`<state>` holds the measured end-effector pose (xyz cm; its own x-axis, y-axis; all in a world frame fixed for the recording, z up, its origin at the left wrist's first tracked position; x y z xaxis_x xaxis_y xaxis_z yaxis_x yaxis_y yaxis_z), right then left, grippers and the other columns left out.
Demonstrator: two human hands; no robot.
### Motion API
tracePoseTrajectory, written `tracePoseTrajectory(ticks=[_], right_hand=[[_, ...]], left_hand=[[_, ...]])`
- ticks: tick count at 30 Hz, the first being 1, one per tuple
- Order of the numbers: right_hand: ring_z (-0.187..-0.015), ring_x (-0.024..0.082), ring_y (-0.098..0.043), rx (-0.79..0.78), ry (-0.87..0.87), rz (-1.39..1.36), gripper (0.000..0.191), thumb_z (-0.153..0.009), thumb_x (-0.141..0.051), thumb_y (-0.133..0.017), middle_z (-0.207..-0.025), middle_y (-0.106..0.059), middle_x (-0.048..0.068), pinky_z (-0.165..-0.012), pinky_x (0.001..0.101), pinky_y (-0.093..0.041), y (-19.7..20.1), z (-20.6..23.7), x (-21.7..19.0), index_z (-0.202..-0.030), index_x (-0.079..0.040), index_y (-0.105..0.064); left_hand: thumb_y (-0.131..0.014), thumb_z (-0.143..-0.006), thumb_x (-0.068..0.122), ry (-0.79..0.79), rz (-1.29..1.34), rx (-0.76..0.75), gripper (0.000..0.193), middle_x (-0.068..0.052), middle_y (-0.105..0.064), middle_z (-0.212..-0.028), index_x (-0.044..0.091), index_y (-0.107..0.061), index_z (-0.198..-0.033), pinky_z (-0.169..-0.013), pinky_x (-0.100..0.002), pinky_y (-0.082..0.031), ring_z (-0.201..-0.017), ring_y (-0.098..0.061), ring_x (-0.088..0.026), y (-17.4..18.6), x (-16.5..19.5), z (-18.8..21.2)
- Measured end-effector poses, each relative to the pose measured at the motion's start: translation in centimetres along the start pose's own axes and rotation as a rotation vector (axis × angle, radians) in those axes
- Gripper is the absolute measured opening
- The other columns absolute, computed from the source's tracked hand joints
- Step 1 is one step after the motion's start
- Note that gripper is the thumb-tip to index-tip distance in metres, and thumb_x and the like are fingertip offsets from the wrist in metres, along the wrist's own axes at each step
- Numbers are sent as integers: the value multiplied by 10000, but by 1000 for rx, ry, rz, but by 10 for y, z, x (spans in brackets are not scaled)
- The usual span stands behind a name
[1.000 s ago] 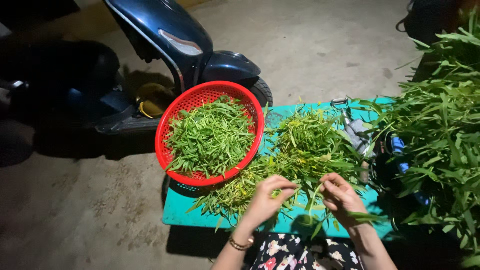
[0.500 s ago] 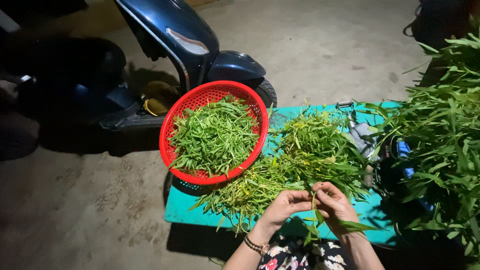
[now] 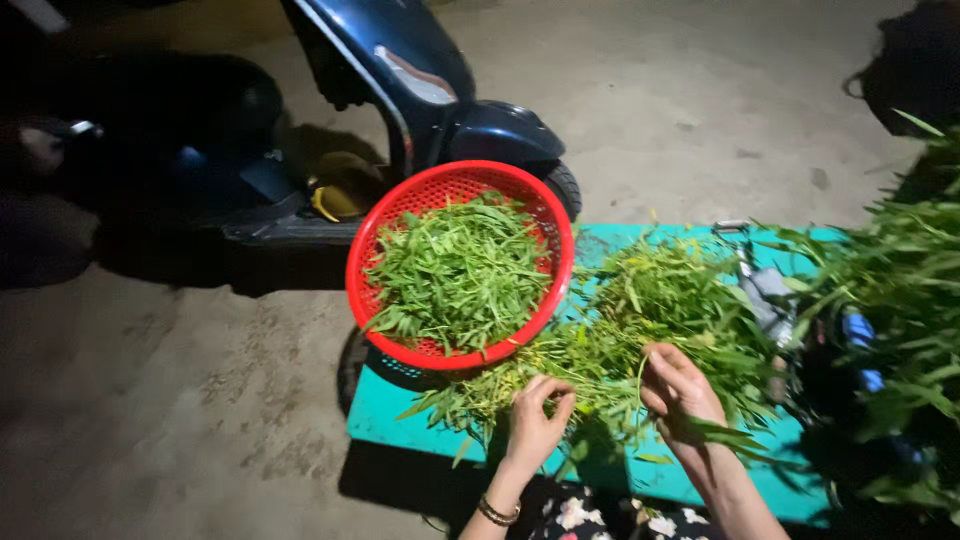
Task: The person sits at a low green table at night and picks edible leaves and tender tips from water spinach stalks, discarding stems and yellowed pieces aside. The picked greens are placed by hand into a red perforated basket, which gradually fills as the pile of unprocessed stalks is worked through.
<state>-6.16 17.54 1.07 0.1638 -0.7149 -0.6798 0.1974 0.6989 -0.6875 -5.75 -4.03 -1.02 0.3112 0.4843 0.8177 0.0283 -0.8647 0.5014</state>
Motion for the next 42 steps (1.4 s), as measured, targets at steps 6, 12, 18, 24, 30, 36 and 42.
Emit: tracePoseTrajectory(ticks=[6,12,18,24,30,36,42], right_hand=[[-836,24,-627,-6,86,50,219,-961,-222,-608,-957,-643,-50,-681,200,-497,-146,-74,-4,-1142,-102,-583],[-1206,221,-564,-147,394,753,713,-904,-243,-758,-1420,-512,83,-974,331,-468,-238,-139,8,-1491,-53,-401],[-1065,155,-644,-167,231,613,398,-938,-163,-669,-1224,-675,79,-908,312,-514,-132,-104,5,-1301,-6,-623],[-878,137,-641,55,141,681,232,-965,-146,-643,-1003,-720,59,-801,290,-487,30,-17,5,-1109,9,-735],[-847,144,-646,255,177,651,212,-963,-138,-654,-918,-723,63,-789,296,-491,131,31,-8,-1084,10,-746],[-855,133,-618,310,249,625,201,-978,-127,-664,-926,-701,57,-805,288,-474,150,55,-25,-1089,11,-758],[-848,139,-630,291,221,592,197,-955,-119,-659,-932,-726,52,-798,295,-486,154,57,-21,-1070,8,-756]], left_hand=[[-772,-808,98,-144,-225,163,247,-111,-704,-1061,70,-726,-1050,-832,-466,-435,-1008,-648,-348,27,-24,8],[-758,-790,55,16,-189,211,274,-122,-659,-1149,50,-719,-1062,-903,-448,-461,-1030,-638,-314,40,-26,15],[-806,-816,121,54,-249,170,121,-61,-693,-1102,75,-719,-885,-959,-418,-417,-1058,-645,-260,63,-10,13],[-705,-830,32,-103,-123,39,415,-112,-645,-1255,63,-704,-1245,-984,-447,-418,-1105,-642,-276,28,15,-5],[-706,-901,86,-325,-131,-136,223,-72,-706,-1195,126,-740,-1119,-954,-426,-481,-1138,-658,-284,-52,32,-63],[-772,-727,123,-272,-520,-217,239,-105,-689,-986,96,-763,-965,-828,-475,-435,-986,-619,-320,-91,40,-119],[-791,-851,197,-263,-306,-164,82,-37,-768,-1020,148,-808,-914,-808,-453,-439,-968,-686,-222,-65,55,-131]])
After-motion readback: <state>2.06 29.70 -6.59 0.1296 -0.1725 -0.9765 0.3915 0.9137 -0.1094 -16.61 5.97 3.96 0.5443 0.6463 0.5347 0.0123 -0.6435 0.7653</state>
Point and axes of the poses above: each hand's wrist, its own z-axis away from the middle knuckle, its own y-axis out of the back of the hand, x = y × z, the point moved 4 cm from there along -z, towards the middle knuckle
